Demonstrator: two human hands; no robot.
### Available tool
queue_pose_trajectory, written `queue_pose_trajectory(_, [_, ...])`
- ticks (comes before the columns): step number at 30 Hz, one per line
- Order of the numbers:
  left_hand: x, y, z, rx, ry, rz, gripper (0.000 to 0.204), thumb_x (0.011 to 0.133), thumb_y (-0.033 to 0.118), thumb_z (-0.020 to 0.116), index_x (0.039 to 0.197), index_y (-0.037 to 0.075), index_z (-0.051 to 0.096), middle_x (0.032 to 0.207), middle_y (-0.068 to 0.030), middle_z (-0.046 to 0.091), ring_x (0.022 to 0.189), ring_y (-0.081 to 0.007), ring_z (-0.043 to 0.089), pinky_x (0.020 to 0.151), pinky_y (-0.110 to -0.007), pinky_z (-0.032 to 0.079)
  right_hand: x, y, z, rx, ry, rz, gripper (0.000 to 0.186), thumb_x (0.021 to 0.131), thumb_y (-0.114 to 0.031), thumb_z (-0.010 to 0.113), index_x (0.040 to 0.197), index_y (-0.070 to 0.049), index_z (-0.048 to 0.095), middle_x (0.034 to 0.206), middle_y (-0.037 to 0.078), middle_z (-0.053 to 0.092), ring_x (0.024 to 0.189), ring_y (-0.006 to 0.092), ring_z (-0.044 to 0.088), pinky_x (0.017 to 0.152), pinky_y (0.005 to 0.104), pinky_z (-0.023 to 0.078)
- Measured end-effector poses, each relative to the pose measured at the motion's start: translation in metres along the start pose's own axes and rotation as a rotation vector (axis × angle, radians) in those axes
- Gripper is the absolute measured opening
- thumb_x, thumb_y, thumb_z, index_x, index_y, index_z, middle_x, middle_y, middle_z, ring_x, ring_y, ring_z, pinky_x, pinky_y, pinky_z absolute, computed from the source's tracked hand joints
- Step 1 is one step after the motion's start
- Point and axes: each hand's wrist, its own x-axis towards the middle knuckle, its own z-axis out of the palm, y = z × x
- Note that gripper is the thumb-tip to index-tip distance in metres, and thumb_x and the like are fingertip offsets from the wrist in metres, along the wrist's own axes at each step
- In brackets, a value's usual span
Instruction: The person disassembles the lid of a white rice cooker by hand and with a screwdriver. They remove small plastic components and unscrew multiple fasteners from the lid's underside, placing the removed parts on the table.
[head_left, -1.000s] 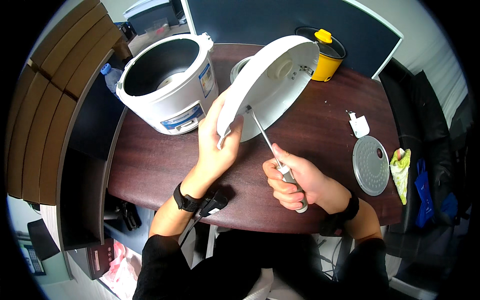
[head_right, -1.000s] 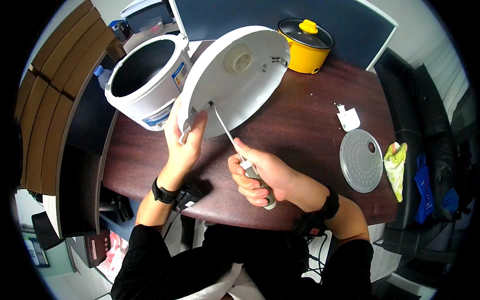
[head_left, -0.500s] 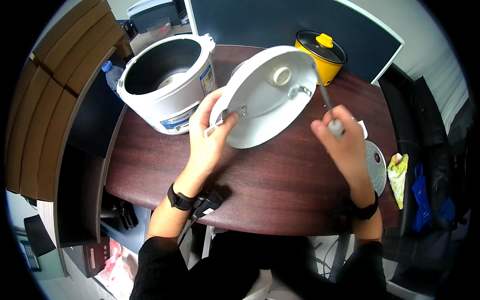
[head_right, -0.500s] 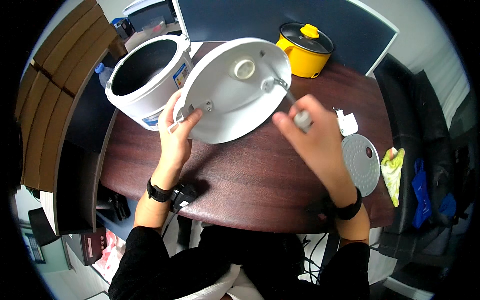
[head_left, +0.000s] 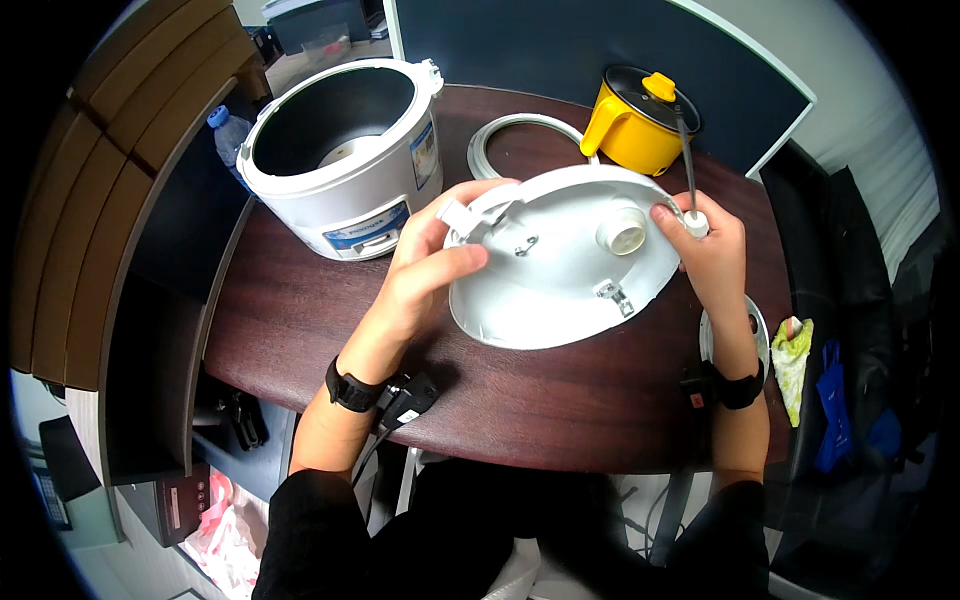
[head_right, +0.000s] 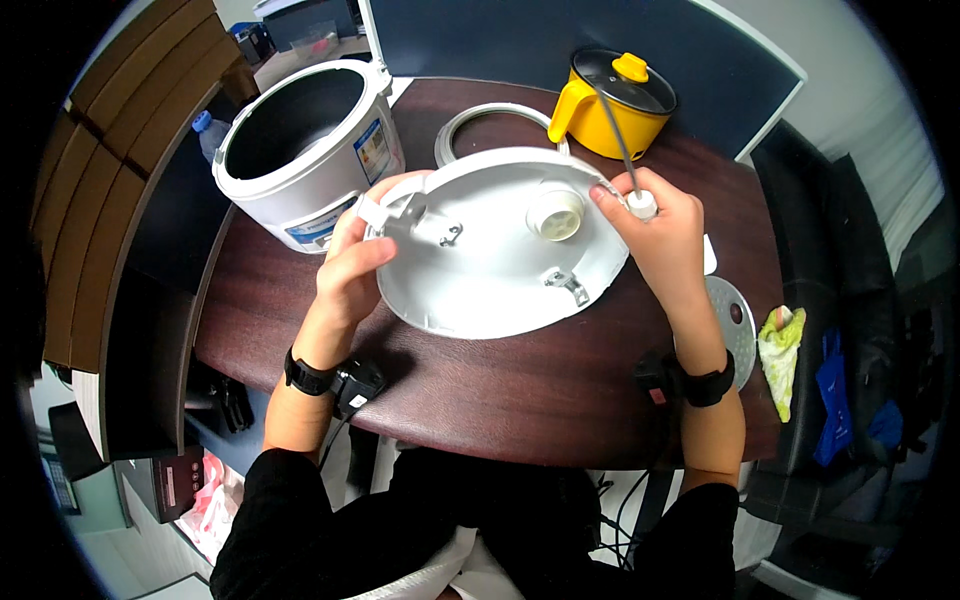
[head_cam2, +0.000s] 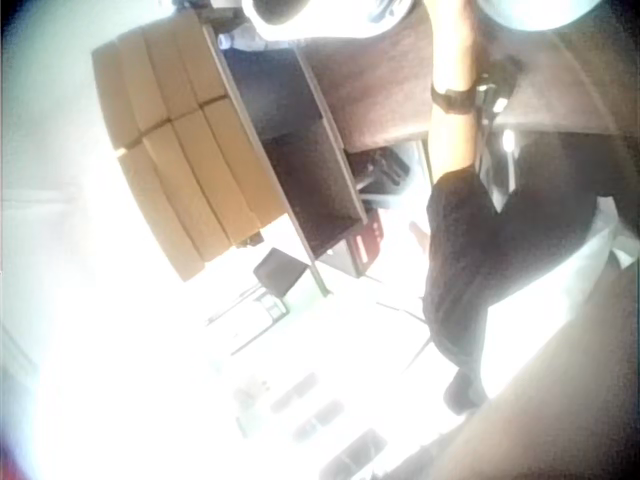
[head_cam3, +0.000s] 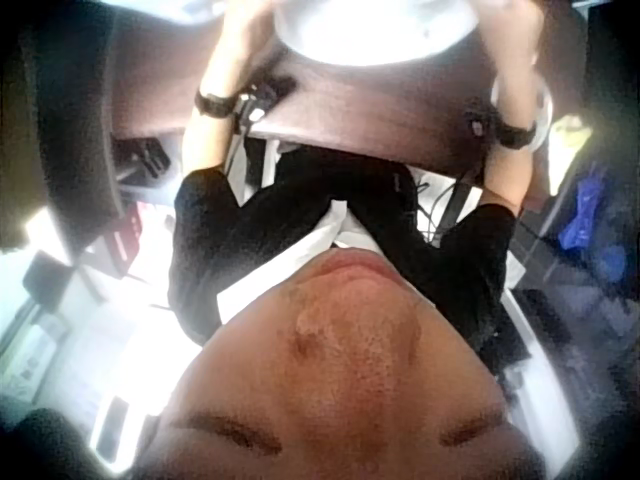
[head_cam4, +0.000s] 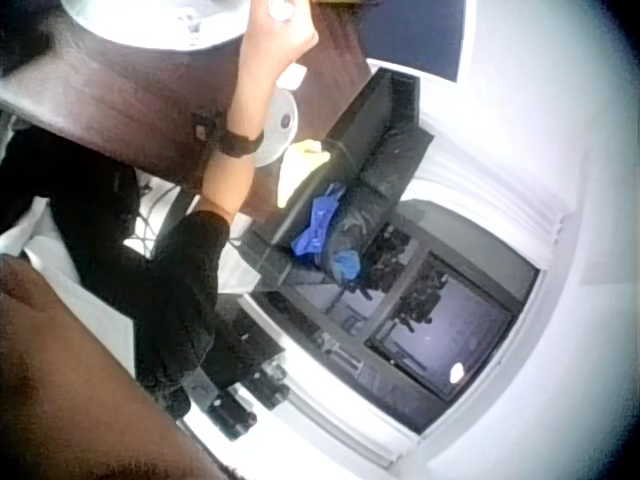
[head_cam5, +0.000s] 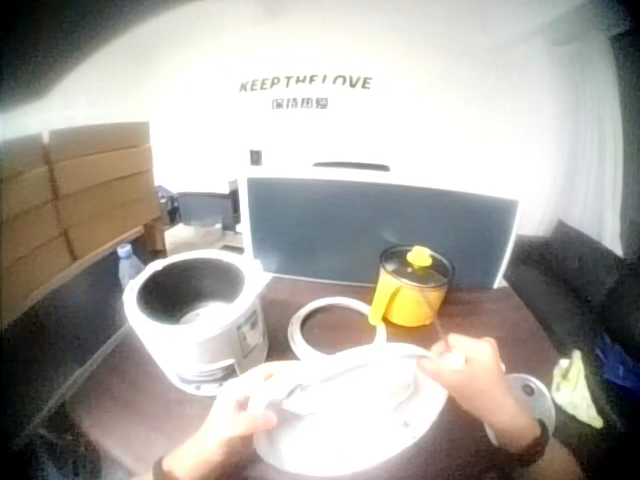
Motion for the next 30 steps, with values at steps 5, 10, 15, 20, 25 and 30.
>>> queue_pose_trajectory(5, [-0.006, 0.005, 0.003, 0.124, 0.037, -0.044, 0.060, 0.073, 0.008, 0.060, 0.130, -0.001, 0.043, 0.113, -0.0083, 0.057, 0.103, -0.0167, 0.054, 0.091, -0.028, 0.041, -0.005, 0.011, 0.014, 0.289, 0.051, 0.152, 0.020, 0.082, -0.020, 0.070, 0.081, -0.003, 0.061, 0.059, -0.003, 0.054, 0.044, 0.0010, 0.043, 0.038, 0.0171, 0.033])
queue_pose_trajectory(10, [-0.004, 0.009, 0.002, 0.004, -0.053, -0.143, 0.060, 0.071, 0.006, 0.057, 0.129, -0.001, 0.044, 0.113, -0.0087, 0.056, 0.105, -0.0165, 0.052, 0.091, -0.027, 0.040, -0.008, 0.024, 0.024, 0.334, 0.051, 0.184, 0.022, 0.083, -0.023, 0.069, 0.081, -0.003, 0.059, 0.058, -0.003, 0.054, 0.044, 0.0012, 0.044, 0.038, 0.0168, 0.033])
queue_pose_trajectory(15, [-0.006, 0.001, -0.004, 0.139, -0.054, -0.051, 0.063, 0.067, 0.003, 0.049, 0.129, -0.004, 0.043, 0.114, -0.0076, 0.056, 0.104, -0.0140, 0.051, 0.091, -0.026, 0.039, -0.004, 0.028, 0.028, 0.285, 0.001, 0.164, 0.026, 0.084, -0.026, 0.067, 0.081, -0.003, 0.058, 0.057, -0.002, 0.052, 0.043, 0.0015, 0.044, 0.038, 0.0178, 0.034])
queue_pose_trajectory(20, [-0.007, 0.001, -0.002, 0.172, -0.005, -0.027, 0.063, 0.066, 0.002, 0.047, 0.129, -0.004, 0.043, 0.114, -0.0075, 0.055, 0.103, -0.0127, 0.050, 0.089, -0.025, 0.039, 0.001, 0.026, 0.029, 0.236, -0.097, 0.210, 0.026, 0.086, -0.028, 0.065, 0.085, -0.003, 0.058, 0.055, -0.002, 0.051, 0.043, 0.0028, 0.044, 0.038, 0.0190, 0.034])
queue_pose_trajectory(25, [-0.005, 0.003, -0.007, 0.161, 0.062, -0.039, 0.064, 0.064, 0.002, 0.048, 0.128, -0.003, 0.044, 0.106, -0.0053, 0.056, 0.095, -0.0120, 0.051, 0.080, -0.022, 0.042, -0.001, 0.025, 0.019, 0.297, -0.083, 0.229, 0.020, 0.088, -0.020, 0.059, 0.097, -0.003, 0.056, 0.064, 0.001, 0.054, 0.044, 0.0045, 0.046, 0.039, 0.0200, 0.035])
queue_pose_trajectory(30, [-0.001, 0.003, -0.006, 0.089, 0.159, -0.014, 0.067, 0.062, 0.002, 0.048, 0.129, -0.001, 0.043, 0.104, -0.0057, 0.054, 0.091, -0.0117, 0.052, 0.074, -0.021, 0.043, -0.025, 0.001, -0.015, -0.190, -0.151, -0.057, 0.023, 0.087, -0.009, 0.055, 0.108, -0.002, 0.052, 0.078, 0.007, 0.059, 0.061, 0.0147, 0.058, 0.051, 0.0272, 0.044])
